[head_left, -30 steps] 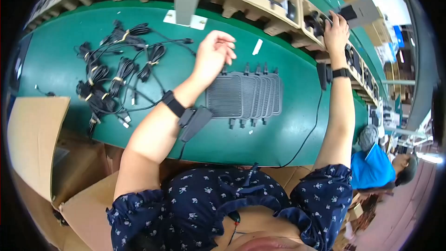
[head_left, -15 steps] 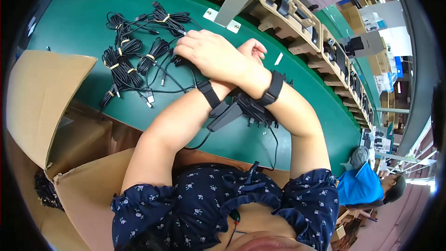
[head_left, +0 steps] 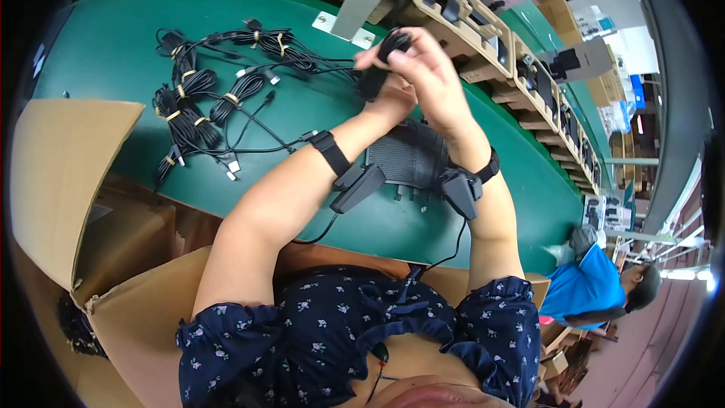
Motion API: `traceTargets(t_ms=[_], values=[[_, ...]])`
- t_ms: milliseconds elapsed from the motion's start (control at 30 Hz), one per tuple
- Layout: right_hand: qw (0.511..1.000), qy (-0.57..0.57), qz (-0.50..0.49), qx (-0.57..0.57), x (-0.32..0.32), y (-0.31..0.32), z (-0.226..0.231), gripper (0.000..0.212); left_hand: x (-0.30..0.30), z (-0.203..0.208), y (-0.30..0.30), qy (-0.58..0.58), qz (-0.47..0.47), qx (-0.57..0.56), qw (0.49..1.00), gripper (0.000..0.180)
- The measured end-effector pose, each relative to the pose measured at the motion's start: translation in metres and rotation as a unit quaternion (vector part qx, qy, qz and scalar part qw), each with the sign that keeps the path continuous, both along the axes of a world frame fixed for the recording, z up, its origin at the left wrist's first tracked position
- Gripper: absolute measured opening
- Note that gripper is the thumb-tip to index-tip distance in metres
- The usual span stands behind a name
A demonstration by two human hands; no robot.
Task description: The person picks up a stack of black pads from a box and places them on the table, followed by a bundle of cables. They then repeatedly place one pad and one bundle of cables into each cardboard tray on the assembly line.
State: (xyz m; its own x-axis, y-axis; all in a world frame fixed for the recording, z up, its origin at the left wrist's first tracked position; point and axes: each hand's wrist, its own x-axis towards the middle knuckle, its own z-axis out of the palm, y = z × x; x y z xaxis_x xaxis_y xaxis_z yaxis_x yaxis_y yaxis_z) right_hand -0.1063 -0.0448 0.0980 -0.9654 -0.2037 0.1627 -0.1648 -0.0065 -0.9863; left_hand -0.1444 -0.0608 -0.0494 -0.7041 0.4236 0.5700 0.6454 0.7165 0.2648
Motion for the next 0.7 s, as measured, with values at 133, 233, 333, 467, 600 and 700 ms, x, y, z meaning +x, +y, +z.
traceTargets(t_ms=[133,233,333,467,600,700], values=[[0.992,-0.035,-0.114,-0.036,0.021,0.039,0.019,0.022,0.025,0.064,-0.024,-0.288,-0.293,0.472,0.78,0.036],[0.985,0.003,-0.164,-0.063,0.03,0.059,0.024,0.02,0.03,0.072,-0.029,-0.476,-0.368,0.548,0.581,0.048],[0.973,0.007,-0.211,-0.092,0.041,0.079,0.024,0.02,0.035,0.091,-0.044,-0.568,-0.391,0.525,0.499,0.049],[0.964,0.021,-0.25,-0.092,0.049,0.101,0.012,0.021,0.027,0.088,-0.048,-0.614,-0.331,0.567,0.439,0.022],[0.953,0.055,-0.285,0.091,0.06,0.091,-0.002,0.021,0.023,0.076,-0.044,-0.592,-0.324,0.52,0.523,0.013],[0.92,0.113,-0.181,0.329,0.066,0.072,-0.004,0.028,0.036,0.078,-0.04,-0.595,-0.34,0.515,0.515,0.01]])
